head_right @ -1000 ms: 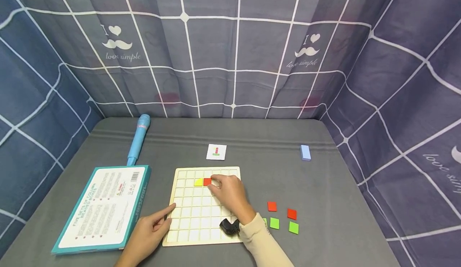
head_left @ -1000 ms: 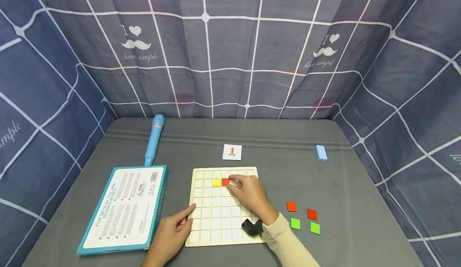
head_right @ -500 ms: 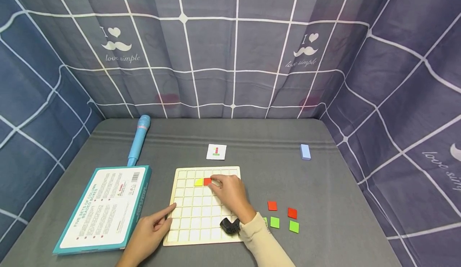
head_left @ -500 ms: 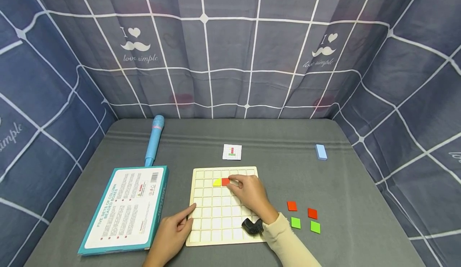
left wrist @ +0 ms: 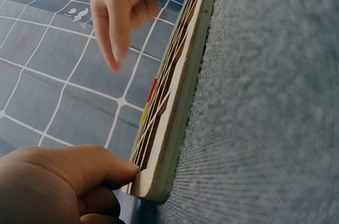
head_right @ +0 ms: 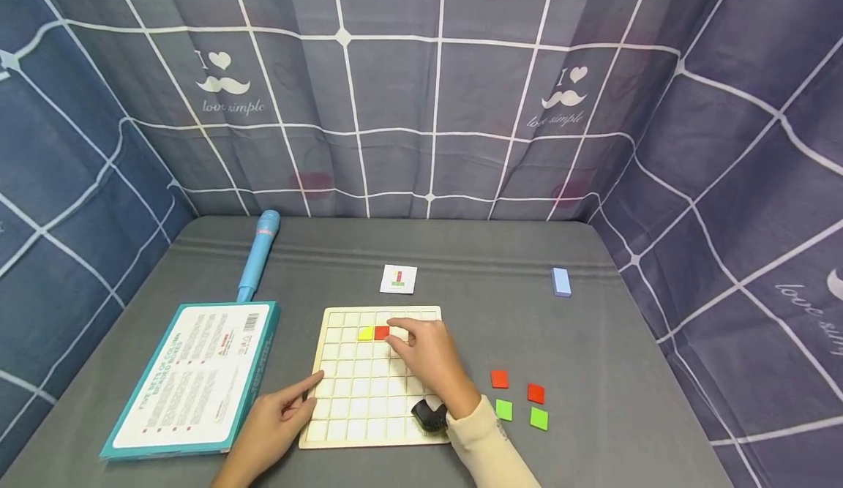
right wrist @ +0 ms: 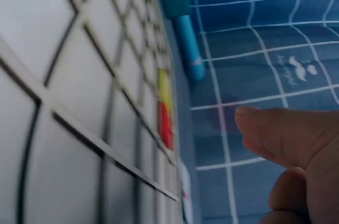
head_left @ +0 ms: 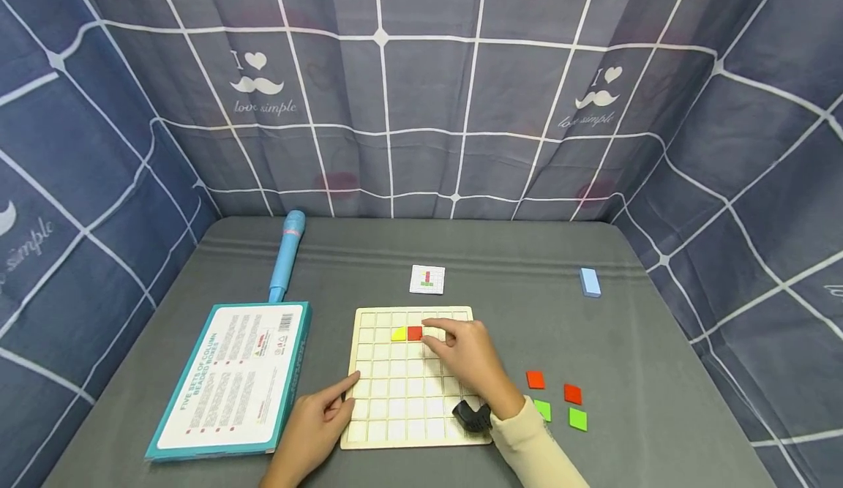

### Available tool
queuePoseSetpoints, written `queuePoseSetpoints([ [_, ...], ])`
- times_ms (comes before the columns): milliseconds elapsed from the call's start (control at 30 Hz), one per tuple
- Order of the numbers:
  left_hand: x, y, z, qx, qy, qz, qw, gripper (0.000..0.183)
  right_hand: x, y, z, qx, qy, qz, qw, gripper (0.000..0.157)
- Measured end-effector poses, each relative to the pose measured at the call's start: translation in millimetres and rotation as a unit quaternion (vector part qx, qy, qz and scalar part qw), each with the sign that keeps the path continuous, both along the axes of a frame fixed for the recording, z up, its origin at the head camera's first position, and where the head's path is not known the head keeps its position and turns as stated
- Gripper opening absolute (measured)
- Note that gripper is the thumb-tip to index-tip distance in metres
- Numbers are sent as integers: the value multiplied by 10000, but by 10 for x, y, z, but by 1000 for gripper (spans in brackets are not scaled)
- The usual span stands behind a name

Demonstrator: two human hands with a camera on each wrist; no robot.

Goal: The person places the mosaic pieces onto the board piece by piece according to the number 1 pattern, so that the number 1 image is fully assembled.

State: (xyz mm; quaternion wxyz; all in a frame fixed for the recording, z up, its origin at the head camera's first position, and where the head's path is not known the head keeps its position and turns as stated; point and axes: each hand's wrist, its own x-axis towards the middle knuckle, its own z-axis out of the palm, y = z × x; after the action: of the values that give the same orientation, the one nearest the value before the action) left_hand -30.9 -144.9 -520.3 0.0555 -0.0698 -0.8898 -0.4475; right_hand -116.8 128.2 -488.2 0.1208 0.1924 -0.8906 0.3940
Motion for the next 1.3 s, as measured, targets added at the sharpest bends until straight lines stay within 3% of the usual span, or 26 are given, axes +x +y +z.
queuePoseSetpoints([
  [167, -5, -1, 17, 36, -30, -83, 10000, 37, 101, 269, 155, -29, 309, -99, 9995, 23],
  [333, 11, -27, 21, 31, -145, 15, 9999, 38, 233, 570, 203, 73, 370, -180, 9991, 24],
  [567, 4, -28, 19, 67, -273, 61, 9996, 39, 440, 955, 136, 336, 190, -375, 9986, 29],
  [733, -3, -20, 25, 68, -318, 62, 9995, 39, 577, 1232, 50, 579, 182, -741, 9954, 29],
  [933, 41, -29, 23, 180, -492, 90, 9986, 39, 737, 1487, -41, 664, -365, -1190, 9900, 27],
  [1200, 23, -22, 40, 241, -499, 113, 9984, 38, 730, 1633, -42, 824, -1280, -1524, 9765, 32],
  [1300, 33, -21, 47, 251, -524, 135, 9982, 38, 730, 1642, -69, 913, -1415, -1565, 9732, 33],
])
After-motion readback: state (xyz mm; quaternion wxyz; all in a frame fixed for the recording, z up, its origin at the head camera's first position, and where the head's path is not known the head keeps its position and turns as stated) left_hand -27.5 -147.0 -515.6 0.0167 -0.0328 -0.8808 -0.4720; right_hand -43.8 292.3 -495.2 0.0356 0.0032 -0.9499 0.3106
